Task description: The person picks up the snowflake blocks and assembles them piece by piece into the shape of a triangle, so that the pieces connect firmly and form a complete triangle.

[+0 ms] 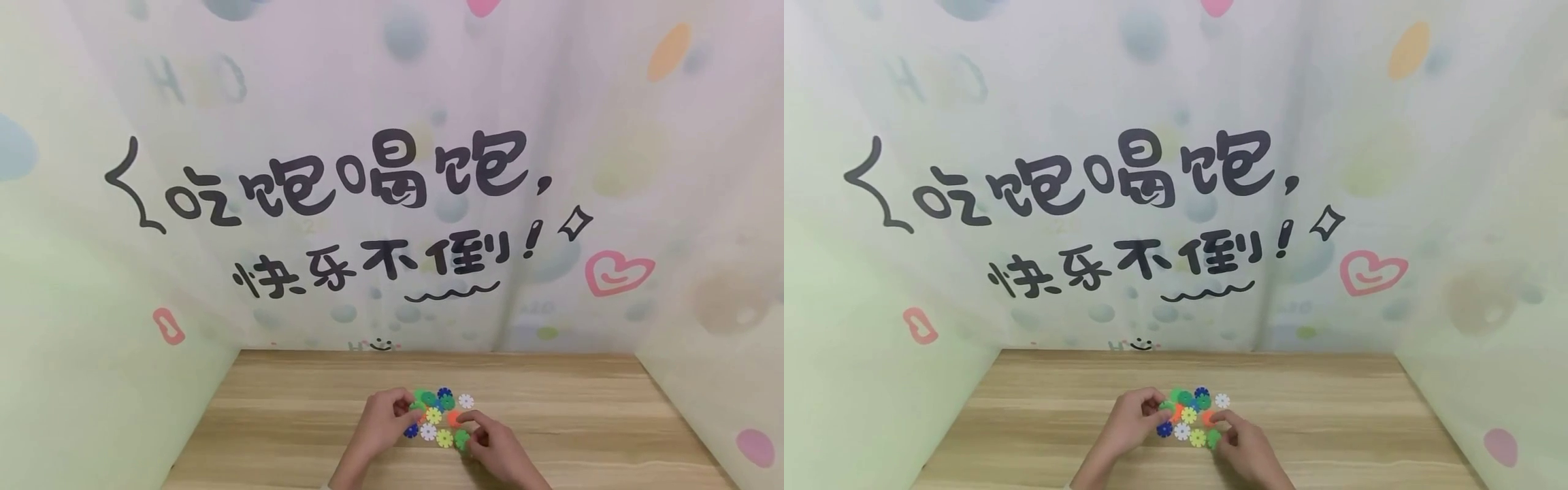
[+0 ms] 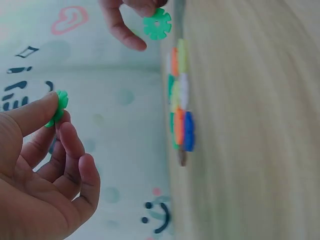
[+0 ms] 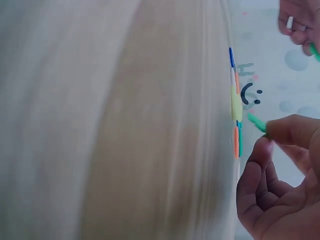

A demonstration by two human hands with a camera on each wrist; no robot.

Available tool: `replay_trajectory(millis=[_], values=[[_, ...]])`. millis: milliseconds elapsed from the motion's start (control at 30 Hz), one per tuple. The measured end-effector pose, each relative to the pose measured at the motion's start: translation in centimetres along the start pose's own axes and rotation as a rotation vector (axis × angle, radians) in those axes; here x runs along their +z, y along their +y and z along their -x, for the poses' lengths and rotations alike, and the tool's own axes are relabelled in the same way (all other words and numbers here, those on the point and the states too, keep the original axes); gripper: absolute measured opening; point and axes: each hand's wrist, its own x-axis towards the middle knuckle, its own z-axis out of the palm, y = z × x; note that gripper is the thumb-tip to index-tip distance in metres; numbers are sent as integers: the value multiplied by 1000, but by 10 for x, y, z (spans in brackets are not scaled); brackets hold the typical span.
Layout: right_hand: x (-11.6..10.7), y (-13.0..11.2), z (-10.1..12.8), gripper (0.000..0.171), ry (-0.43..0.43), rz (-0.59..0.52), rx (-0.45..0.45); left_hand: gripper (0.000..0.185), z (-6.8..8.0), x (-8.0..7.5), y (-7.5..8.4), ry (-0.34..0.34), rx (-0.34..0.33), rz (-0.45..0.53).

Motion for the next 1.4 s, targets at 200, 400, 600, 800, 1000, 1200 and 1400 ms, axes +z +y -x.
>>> replay_trajectory(millis=[200,400,600,800,1000,1200,1400], values=[[-7,-12,4,30,22,-103,42,13,4,-3,14,1,17,21],[-16,-33,8,26,51,-313,99,12,8,-5,22,1,32,37],[-23,-55,13,27,88,-543,125,12,15,-5,32,14,42,37],[-25,-69,17,32,72,-653,108,10,24,-3,42,16,99,38],[-25,-83,19,36,77,-718,102,9,25,0,48,-6,130,35],[-26,-87,22,35,73,-763,108,14,26,4,52,-12,136,30],[-26,-89,24,41,34,-785,100,14,27,7,53,-3,149,18]])
